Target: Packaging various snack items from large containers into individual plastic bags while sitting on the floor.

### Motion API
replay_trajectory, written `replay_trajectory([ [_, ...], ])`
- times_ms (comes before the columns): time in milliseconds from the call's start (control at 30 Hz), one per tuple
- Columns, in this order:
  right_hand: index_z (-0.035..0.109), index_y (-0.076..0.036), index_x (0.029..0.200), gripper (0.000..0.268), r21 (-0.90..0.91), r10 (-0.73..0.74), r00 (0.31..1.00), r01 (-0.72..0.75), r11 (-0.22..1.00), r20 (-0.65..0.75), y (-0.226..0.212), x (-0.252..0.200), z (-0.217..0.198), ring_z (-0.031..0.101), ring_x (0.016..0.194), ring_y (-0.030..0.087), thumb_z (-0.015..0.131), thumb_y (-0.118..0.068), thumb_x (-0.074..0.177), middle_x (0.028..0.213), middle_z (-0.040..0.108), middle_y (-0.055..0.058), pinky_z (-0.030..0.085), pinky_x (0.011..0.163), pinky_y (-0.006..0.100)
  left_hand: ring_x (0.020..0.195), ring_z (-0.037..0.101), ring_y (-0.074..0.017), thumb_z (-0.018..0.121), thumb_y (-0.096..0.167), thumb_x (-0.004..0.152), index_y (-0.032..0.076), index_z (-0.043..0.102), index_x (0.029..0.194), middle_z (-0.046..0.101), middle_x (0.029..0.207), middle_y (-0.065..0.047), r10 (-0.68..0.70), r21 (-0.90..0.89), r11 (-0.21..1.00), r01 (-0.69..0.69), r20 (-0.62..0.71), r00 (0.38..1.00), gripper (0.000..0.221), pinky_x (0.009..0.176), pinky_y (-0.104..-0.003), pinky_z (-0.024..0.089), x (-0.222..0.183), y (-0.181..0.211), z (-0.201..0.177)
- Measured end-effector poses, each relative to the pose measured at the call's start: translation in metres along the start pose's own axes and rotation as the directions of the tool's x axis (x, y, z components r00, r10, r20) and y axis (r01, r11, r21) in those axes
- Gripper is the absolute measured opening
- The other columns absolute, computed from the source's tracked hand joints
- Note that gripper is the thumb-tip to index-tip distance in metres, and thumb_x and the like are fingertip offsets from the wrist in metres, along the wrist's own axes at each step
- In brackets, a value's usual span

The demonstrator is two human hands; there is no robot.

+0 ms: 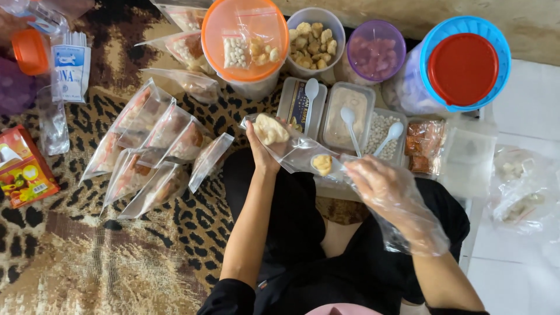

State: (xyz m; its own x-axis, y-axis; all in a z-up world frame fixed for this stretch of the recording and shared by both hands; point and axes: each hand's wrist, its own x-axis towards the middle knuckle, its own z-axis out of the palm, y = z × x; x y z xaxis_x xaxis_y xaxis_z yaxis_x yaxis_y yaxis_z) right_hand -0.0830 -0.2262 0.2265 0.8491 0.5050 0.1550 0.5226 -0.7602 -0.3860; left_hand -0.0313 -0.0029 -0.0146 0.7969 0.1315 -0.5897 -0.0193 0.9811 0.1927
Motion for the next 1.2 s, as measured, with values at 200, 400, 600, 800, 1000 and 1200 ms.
replay_trajectory([
  [200, 0.06, -0.029, 0.098, 0.012, -0.282, -0.173, 0.984, 0.179, 0.943, 0.046, 0.005, -0.001, 0.037, 0.068, 0.064, 0.012, 0.064, -0.018, 0.094, 0.079, 0.065, -0.011, 0.054, 0.054, 0.026, 0.097, 0.072, -0.0352, 0.071, 0.07, 0.081, 0.005, 0.064, 0.106, 0.071, 0.104, -0.017, -0.009, -0.06, 0.998, 0.009, 0.0, 1.0, 0.07, 0.097, -0.06, 0.058, -0.022, 0.0, 0.018],
  [400, 0.061, -0.018, 0.091, 0.019, -0.189, -0.22, 0.969, 0.239, 0.952, 0.114, 0.001, 0.013, 0.028, 0.064, 0.059, 0.024, 0.064, 0.0, 0.087, 0.069, 0.056, -0.002, 0.053, 0.05, 0.034, 0.104, 0.072, -0.0385, 0.062, 0.087, 0.074, 0.007, 0.063, 0.121, 0.073, 0.109, -0.018, -0.089, 0.064, 0.995, 0.082, 0.108, 0.99, 0.093, 0.103, -0.056, 0.055, 0.005, 0.006, -0.005],
  [600, 0.06, -0.018, 0.087, 0.021, -0.141, -0.245, 0.962, 0.261, 0.955, 0.122, 0.011, 0.011, 0.037, 0.063, 0.059, 0.024, 0.062, 0.002, 0.085, 0.067, 0.053, -0.002, 0.052, 0.05, 0.033, 0.108, 0.07, -0.0426, 0.059, 0.088, 0.075, 0.006, 0.06, 0.126, 0.072, 0.112, -0.02, -0.114, 0.072, 0.992, 0.104, 0.139, 0.984, 0.097, 0.103, -0.057, 0.054, 0.014, 0.008, -0.017],
  [800, 0.063, -0.023, 0.1, 0.014, -0.149, -0.194, 0.969, 0.216, 0.965, 0.152, -0.006, 0.021, 0.015, 0.062, 0.053, 0.011, 0.062, -0.009, 0.097, 0.075, 0.062, -0.007, 0.053, 0.052, 0.022, 0.107, 0.072, -0.0367, 0.061, 0.084, 0.078, 0.006, 0.061, 0.128, 0.073, 0.115, -0.018, -0.079, 0.031, 0.997, 0.076, 0.108, 0.991, 0.093, 0.105, -0.054, 0.054, 0.003, 0.003, -0.007],
  [1000, 0.064, -0.024, 0.105, 0.009, -0.144, -0.123, 0.991, 0.115, 0.983, -0.046, -0.003, 0.022, 0.014, 0.056, 0.052, 0.008, 0.065, -0.017, 0.101, 0.08, 0.06, -0.009, 0.049, 0.049, 0.021, 0.114, 0.069, -0.0351, 0.062, 0.079, 0.083, 0.005, 0.058, 0.135, 0.068, 0.128, -0.017, -0.045, 0.087, 0.995, 0.041, 0.049, 0.998, 0.09, 0.108, -0.052, 0.052, 0.005, -0.005, -0.013],
  [1200, 0.07, -0.02, 0.103, 0.01, 0.158, -0.009, 0.989, 0.033, 0.987, -0.15, 0.02, 0.008, 0.043, 0.071, 0.075, 0.018, 0.072, -0.016, 0.094, 0.09, 0.069, -0.003, 0.059, 0.064, 0.029, 0.114, 0.067, -0.0342, 0.058, 0.073, 0.09, 0.006, 0.06, 0.131, 0.068, 0.127, -0.017, -0.029, 0.216, 0.976, 0.006, 0.107, 0.994, 0.079, 0.104, -0.053, 0.051, 0.017, -0.007, -0.02],
])
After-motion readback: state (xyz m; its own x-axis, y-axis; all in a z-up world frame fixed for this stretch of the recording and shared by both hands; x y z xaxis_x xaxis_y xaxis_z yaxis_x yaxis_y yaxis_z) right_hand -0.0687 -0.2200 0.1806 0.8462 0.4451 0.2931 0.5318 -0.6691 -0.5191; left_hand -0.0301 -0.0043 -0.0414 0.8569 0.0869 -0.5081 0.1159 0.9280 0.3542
